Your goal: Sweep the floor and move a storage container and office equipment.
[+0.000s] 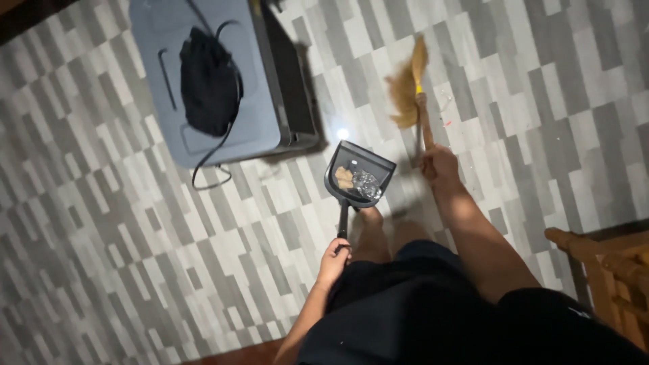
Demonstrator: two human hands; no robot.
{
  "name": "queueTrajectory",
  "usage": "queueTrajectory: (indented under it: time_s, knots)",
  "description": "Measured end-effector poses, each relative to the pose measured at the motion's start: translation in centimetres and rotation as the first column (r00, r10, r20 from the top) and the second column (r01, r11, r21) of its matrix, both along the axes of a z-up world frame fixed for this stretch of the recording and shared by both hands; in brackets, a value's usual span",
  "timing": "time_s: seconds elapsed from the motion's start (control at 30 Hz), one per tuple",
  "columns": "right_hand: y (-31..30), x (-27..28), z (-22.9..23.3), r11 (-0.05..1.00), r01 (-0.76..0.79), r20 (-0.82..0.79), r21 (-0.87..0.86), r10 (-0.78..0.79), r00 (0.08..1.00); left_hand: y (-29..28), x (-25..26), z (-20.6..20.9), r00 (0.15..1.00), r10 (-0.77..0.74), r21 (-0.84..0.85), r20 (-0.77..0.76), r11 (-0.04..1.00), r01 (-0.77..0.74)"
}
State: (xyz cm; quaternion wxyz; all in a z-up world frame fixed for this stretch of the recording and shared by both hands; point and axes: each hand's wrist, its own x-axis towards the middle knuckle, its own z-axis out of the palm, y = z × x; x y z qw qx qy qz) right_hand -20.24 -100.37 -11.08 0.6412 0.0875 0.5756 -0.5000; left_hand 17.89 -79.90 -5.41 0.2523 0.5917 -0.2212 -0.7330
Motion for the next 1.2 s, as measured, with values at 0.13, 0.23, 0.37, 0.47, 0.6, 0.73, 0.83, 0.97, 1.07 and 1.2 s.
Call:
queueTrajectory:
  time_s: [0.13, 0.23, 0.37, 0.47, 0.6, 0.73, 0.83, 0.97, 1.07, 1.2]
  knots:
    - [0.7, 1.7, 7.1, 0.992, -0.113, -0.151, -0.058, 0.103, 0.983, -3.8, 0.5, -0.3, 0.987, -0.103, 0.008, 0.126, 0.995, 0.102]
    - [-0.8, 3.0, 10.0, 0.982, -0.152, 0.121, -0.116, 0.166, 0.979, -6.8, -0.3, -0.6, 0.991, -0.095, 0.063, 0.095, 0.994, 0.089]
    - [-7.8, 6.2, 9.1, 0.975, -0.141, 0.459, -0.170, 0.205, 0.865, -10.4, -1.9, -1.3, 0.999, -0.018, 0.090, 0.037, 0.996, 0.015]
    - [-14.0, 6.8, 3.9, 0.973, -0.219, 0.427, -0.069, 0.228, 0.875, -13.9, -3.7, -2.1, 0.999, 0.009, 0.112, 0.037, 0.994, -0.013]
    - [-18.3, 2.4, -3.9, 0.962, -0.261, 0.346, 0.077, 0.219, 0.912, -19.3, -6.8, -3.6, 0.999, 0.024, 0.177, 0.033, 0.984, -0.029]
    - [-17.6, -3.1, -7.0, 0.980, -0.198, 0.166, -0.015, 0.198, 0.966, -23.8, -10.1, -6.6, 0.999, 0.043, 0.139, -0.026, 0.990, -0.039]
    - [-16.7, -4.6, -0.3, 0.966, -0.141, 0.035, -0.217, 0.152, 0.988, -27.2, -12.6, -7.7, 0.999, 0.002, 0.175, 0.035, 0.985, -0.008]
    - [-14.3, -9.4, 3.0, 0.977, -0.204, 0.160, -0.059, 0.210, 0.964, -30.7, -15.2, -9.1, 0.996, -0.049, 0.157, 0.070, 0.987, 0.038]
    - [-16.1, -10.2, 10.9, 0.954, -0.278, 0.189, -0.108, 0.295, 0.937, -31.5, -17.1, -12.4, 0.999, 0.031, 0.147, 0.036, 0.989, -0.036]
    - [-18.4, -4.9, 17.8, 0.843, -0.537, 0.001, 0.030, 0.537, 0.844, -32.4, -18.4, -12.7, 0.991, 0.009, -0.065, 0.137, 0.998, 0.000]
